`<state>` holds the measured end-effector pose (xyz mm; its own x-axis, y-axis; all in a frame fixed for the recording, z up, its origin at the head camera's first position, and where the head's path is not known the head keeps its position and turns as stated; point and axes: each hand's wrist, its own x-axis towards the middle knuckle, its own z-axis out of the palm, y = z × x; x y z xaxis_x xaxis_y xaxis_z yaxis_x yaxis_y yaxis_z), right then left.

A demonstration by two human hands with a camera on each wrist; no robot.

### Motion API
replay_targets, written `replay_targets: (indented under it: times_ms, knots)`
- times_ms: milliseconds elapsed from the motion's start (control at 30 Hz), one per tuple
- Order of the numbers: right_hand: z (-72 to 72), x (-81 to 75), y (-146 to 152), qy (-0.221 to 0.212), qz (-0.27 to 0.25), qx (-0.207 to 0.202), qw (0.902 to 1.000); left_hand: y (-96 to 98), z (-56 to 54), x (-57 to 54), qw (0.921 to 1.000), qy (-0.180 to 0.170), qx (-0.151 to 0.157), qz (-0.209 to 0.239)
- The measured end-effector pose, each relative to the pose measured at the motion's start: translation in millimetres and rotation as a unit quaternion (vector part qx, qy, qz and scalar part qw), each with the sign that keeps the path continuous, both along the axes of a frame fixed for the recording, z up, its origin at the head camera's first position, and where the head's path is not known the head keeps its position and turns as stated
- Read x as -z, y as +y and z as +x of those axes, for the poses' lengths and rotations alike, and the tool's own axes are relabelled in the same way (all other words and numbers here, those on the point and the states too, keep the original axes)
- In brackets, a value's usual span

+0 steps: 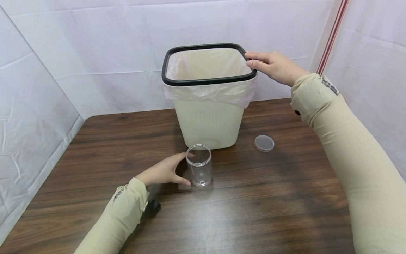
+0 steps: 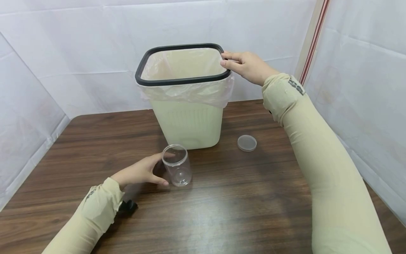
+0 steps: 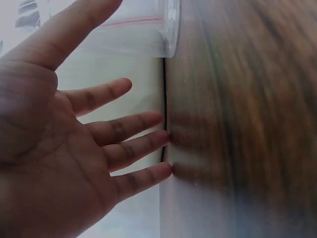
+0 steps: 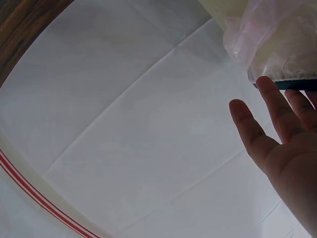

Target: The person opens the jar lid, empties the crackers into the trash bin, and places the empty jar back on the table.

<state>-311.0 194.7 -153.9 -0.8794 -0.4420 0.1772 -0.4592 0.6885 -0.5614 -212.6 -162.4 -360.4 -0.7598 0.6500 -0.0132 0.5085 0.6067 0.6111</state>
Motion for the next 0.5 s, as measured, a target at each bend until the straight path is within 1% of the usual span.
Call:
replay_targets:
  times_ms: [200,300,500]
  knots:
    - [0.3,0.2,0.5,0.004,0.002,-0.001,1.0,-0.8,-0.1,1.8,0.9997,0.014,0.0,-0.022]
    - [0.5,0.4,0.3,0.01,0.005,-0.002,0.9999,-1.1,-0.5,3.1,0.9992,0.026,0.007,-0.031]
    - [0.4,0.9,0.2,0.007,0.011,0.001,0.9999,-1.8,-0.4,6.6,0.9977,0.049,0.023,-0.041]
